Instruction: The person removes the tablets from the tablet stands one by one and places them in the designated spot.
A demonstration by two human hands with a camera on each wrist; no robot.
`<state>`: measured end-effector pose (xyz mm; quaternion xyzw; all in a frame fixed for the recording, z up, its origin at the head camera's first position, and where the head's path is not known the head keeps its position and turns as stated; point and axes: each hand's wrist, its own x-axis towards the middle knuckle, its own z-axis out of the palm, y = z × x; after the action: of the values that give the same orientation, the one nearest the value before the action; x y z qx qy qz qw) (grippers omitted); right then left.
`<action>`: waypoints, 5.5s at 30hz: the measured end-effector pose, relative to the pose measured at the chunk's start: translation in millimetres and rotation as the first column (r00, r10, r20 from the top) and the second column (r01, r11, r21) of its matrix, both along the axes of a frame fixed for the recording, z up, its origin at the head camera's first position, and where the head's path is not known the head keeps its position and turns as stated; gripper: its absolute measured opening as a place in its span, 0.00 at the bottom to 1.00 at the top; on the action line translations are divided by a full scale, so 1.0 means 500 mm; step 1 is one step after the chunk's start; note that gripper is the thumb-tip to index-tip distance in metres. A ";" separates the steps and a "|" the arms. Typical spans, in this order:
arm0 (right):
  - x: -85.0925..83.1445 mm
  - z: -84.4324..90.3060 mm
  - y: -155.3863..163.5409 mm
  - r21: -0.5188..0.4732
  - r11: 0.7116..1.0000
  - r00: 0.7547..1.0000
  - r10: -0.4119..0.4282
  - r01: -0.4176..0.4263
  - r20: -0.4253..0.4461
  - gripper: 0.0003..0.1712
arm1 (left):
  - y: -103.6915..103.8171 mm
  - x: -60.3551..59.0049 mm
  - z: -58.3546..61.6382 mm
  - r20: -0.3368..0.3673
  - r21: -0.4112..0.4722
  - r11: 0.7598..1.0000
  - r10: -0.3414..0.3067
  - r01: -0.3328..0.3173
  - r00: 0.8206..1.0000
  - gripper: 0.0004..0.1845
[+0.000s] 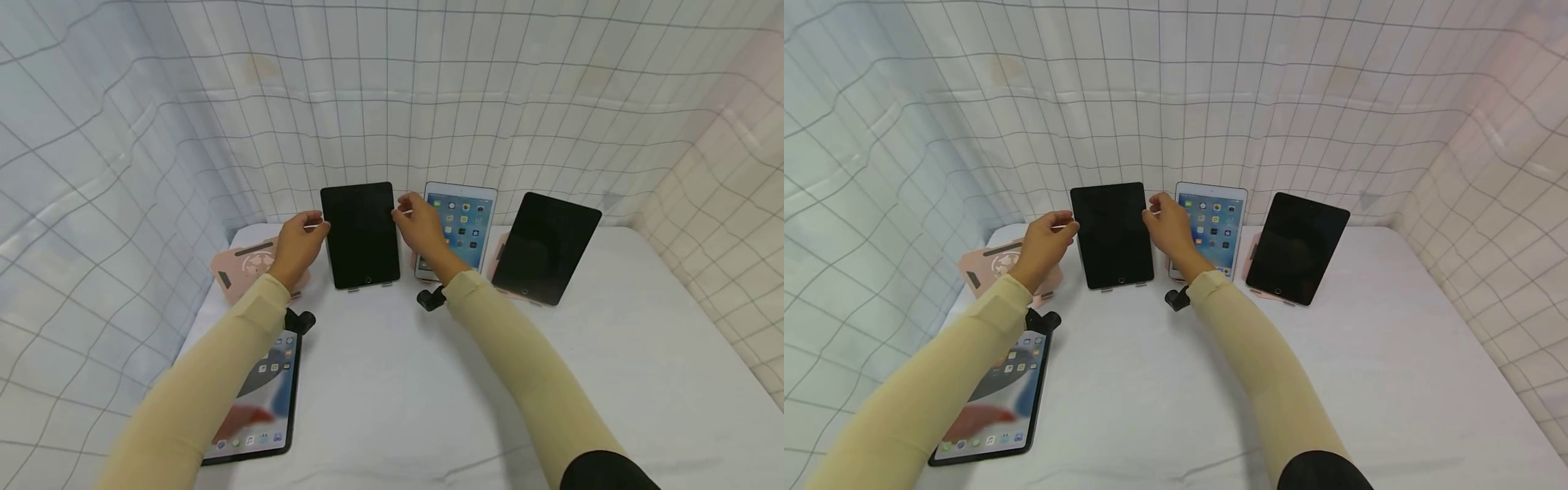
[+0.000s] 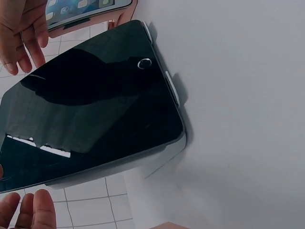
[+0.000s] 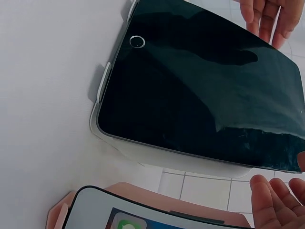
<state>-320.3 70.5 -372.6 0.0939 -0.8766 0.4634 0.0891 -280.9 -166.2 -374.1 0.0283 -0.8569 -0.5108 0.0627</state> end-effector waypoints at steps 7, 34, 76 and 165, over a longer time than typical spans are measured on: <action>-0.010 -0.007 -0.005 0.024 1.000 1.000 0.009 -0.009 0.009 0.19 | 0.002 -0.010 -0.001 0.003 0.033 0.999 0.006 -0.006 1.000 0.22; -0.002 -0.005 -0.011 -0.070 0.997 1.000 -0.018 0.018 0.003 0.12 | 0.013 -0.007 -0.006 0.010 0.161 0.987 0.027 -0.029 1.000 0.17; 0.074 0.010 0.032 -0.240 0.964 0.993 0.113 -0.117 -0.032 0.10 | 0.011 0.089 0.029 -0.024 0.259 0.966 -0.025 0.030 0.999 0.13; 0.259 -0.070 -0.011 -0.412 0.909 0.877 0.248 -0.064 0.411 0.04 | -0.068 0.261 -0.017 0.249 0.249 0.952 -0.241 0.179 0.938 0.08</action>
<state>-190.9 65.2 -407.6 0.0355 -0.7535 0.6414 -0.1400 -150.5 -200.2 -382.4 0.0141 -0.7926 -0.5984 -0.1163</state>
